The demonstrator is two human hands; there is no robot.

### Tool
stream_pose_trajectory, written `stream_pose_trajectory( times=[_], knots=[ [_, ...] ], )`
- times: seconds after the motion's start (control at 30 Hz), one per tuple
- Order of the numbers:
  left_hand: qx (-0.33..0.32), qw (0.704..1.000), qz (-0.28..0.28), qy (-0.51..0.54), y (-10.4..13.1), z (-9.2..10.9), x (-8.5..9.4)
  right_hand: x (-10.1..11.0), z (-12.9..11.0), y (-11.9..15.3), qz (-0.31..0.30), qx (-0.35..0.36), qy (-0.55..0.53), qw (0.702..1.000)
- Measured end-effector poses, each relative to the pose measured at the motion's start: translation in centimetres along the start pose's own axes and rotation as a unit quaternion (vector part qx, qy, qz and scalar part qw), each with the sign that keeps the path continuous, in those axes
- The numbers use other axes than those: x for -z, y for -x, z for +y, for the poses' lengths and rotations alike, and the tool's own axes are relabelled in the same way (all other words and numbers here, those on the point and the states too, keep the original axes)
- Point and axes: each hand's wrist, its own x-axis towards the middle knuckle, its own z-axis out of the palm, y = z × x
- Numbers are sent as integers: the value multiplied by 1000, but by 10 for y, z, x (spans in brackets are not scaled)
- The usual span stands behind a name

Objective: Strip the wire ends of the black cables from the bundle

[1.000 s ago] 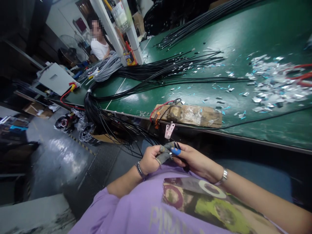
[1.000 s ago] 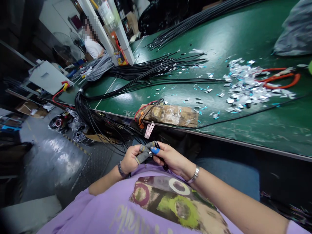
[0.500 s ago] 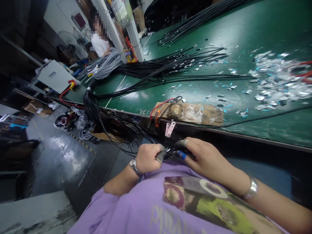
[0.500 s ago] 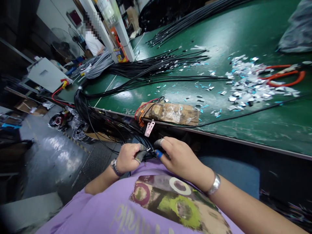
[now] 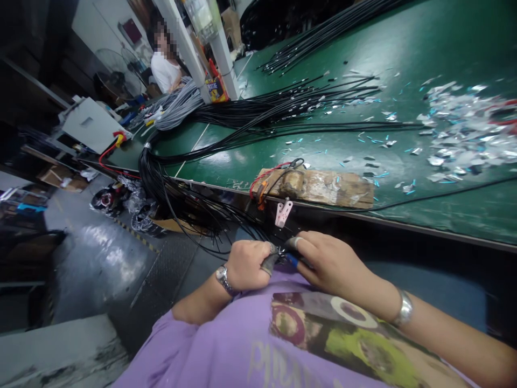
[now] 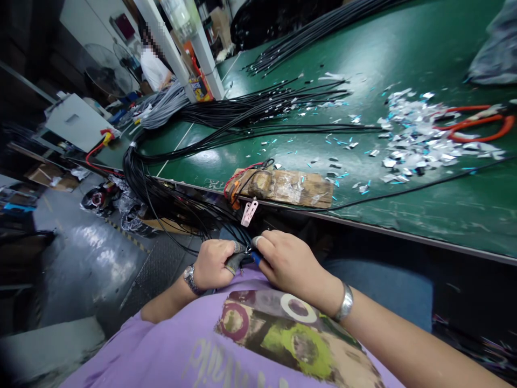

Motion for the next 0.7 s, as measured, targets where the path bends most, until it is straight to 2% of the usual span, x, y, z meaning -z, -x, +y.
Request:
stream_pose_trajectory(
  times=[0.3, 0.4, 0.5, 0.6, 0.7],
  knots=[
    [-31, 999, 23, -7, 1, -1, -3, -3, 0, 0, 57, 26, 22, 998],
    [-20, 998, 21, 52, 1, -2, -3, -2, 0, -1, 69, 27, 21, 997],
    [31, 988, 3, 154, 0, -2, -2, 1, 0, -2, 83, 53, 21, 995],
    [100, 952, -17, 289, -3, 1, 0, 3, 1, -2, 88, 78, 25, 993],
    [176, 884, -59, 430, -6, 2, 0, 1, 4, -1, 93, 74, 20, 993]
  ],
)
